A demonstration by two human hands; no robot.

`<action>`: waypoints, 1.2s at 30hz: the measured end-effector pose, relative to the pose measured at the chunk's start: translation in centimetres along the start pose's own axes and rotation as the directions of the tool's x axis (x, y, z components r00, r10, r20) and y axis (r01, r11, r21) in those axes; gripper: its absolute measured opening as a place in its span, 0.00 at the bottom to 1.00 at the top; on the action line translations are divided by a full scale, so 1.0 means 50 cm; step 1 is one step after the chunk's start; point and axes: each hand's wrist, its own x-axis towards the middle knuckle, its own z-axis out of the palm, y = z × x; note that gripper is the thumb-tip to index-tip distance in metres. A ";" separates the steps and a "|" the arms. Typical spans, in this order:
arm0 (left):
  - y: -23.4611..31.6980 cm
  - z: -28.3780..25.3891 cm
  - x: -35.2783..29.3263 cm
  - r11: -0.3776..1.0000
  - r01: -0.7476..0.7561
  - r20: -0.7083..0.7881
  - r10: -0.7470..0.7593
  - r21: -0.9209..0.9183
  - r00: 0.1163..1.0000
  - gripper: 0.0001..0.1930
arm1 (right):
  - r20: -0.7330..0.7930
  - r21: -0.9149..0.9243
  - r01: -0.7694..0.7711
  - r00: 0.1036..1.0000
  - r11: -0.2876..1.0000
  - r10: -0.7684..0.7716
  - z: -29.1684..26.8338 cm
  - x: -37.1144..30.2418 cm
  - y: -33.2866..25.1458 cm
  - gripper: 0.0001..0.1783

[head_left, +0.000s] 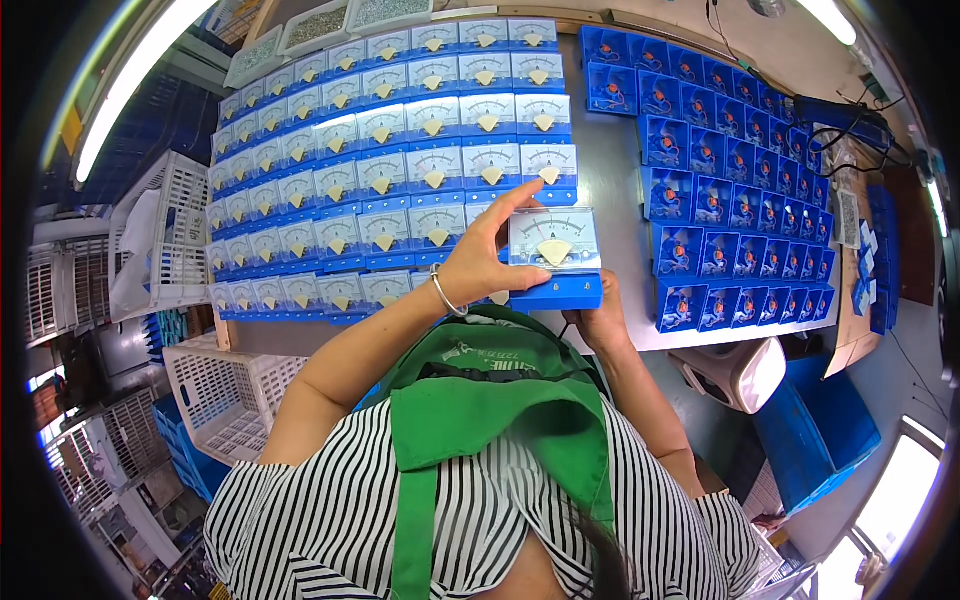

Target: Adjusting the zero-point of analog meters using a screwdriver at a workbench.

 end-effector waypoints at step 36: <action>-0.151 -0.097 0.180 0.554 -0.217 0.053 0.297 0.804 0.953 0.42 | -0.087 -0.852 0.152 0.903 0.501 -0.421 -0.092 0.233 -0.141 0.12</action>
